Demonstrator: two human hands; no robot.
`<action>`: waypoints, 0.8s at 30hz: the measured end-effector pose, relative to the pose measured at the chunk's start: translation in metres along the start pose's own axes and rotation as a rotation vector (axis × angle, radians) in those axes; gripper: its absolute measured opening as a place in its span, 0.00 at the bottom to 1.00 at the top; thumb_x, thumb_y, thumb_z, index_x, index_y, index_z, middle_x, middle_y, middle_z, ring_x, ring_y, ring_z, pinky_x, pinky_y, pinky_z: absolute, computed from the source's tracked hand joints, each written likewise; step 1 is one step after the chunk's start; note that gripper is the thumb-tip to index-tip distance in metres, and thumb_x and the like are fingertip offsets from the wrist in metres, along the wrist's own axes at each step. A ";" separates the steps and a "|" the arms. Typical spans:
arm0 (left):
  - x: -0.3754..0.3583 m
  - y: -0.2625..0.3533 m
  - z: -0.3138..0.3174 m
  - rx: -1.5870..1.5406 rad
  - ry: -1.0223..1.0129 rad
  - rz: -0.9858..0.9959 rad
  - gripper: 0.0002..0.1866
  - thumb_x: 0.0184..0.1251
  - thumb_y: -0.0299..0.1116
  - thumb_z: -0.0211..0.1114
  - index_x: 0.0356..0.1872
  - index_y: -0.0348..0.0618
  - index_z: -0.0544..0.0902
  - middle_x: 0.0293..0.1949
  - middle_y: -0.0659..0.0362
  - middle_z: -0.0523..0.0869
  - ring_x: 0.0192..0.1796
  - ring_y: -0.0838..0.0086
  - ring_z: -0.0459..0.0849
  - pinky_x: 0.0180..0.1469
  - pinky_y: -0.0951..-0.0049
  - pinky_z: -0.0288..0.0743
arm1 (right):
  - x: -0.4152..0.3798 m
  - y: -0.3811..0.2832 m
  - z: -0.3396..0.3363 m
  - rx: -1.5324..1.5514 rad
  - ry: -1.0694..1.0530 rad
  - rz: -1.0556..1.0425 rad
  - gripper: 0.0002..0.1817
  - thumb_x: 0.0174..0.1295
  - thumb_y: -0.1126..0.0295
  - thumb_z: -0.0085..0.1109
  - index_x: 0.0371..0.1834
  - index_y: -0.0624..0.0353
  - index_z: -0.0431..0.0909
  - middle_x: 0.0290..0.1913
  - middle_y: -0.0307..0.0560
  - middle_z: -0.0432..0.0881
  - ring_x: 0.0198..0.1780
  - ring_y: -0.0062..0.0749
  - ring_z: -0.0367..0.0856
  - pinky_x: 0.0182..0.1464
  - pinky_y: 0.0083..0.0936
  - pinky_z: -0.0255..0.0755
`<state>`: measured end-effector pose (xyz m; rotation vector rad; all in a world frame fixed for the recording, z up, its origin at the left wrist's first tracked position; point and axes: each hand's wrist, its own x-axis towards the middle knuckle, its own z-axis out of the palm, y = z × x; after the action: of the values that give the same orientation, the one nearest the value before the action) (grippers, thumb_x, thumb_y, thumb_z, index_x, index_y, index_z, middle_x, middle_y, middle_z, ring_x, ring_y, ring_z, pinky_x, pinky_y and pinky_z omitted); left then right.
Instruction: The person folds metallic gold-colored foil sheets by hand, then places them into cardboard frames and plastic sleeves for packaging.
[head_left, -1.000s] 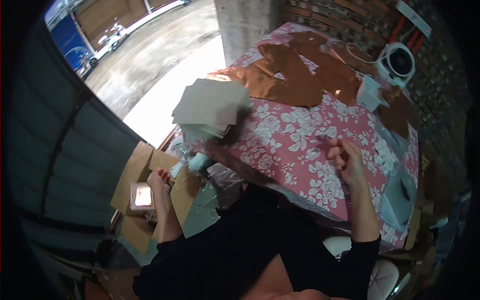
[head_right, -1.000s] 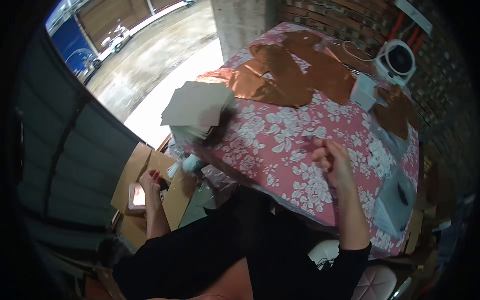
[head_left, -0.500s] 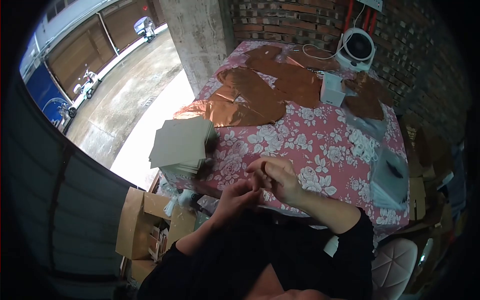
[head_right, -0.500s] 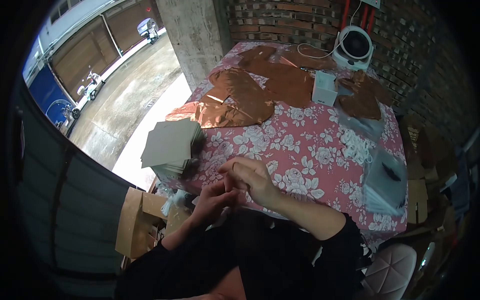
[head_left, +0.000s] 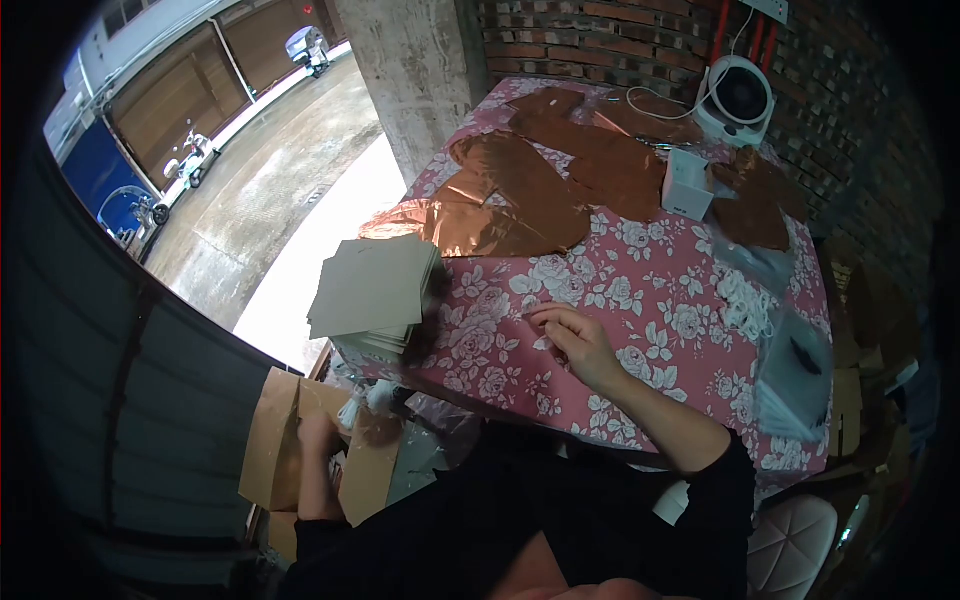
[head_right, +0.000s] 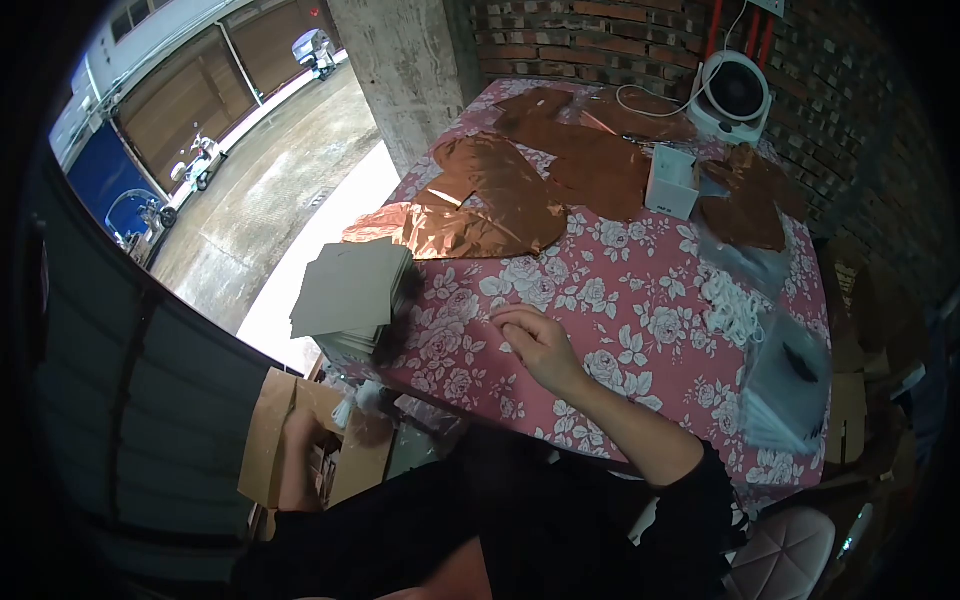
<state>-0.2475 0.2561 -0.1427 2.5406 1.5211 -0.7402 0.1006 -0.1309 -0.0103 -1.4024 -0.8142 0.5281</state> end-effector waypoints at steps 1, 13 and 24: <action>0.089 -0.053 0.041 -0.455 0.144 -0.025 0.19 0.62 0.45 0.59 0.38 0.36 0.85 0.39 0.43 0.86 0.41 0.52 0.86 0.43 0.55 0.79 | 0.001 0.003 -0.001 0.002 -0.002 -0.002 0.13 0.69 0.71 0.47 0.48 0.67 0.79 0.57 0.41 0.75 0.31 0.14 0.72 0.32 0.13 0.68; -0.045 0.204 -0.263 -0.283 0.792 0.836 0.38 0.58 0.53 0.68 0.57 0.28 0.73 0.54 0.41 0.75 0.60 0.50 0.72 0.63 0.57 0.66 | -0.001 0.011 -0.002 0.001 0.017 0.048 0.13 0.70 0.73 0.46 0.47 0.64 0.81 0.46 0.38 0.82 0.29 0.11 0.71 0.29 0.12 0.66; -0.011 0.240 -0.246 -0.230 0.520 1.045 0.32 0.55 0.48 0.71 0.54 0.33 0.75 0.45 0.46 0.80 0.50 0.55 0.79 0.53 0.60 0.72 | -0.001 0.017 -0.004 -0.018 0.020 0.087 0.12 0.69 0.74 0.48 0.45 0.67 0.80 0.44 0.44 0.83 0.45 0.23 0.79 0.48 0.21 0.72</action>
<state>0.0405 0.2045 0.0378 2.8802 0.1177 0.2299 0.1057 -0.1320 -0.0274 -1.4624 -0.7455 0.5738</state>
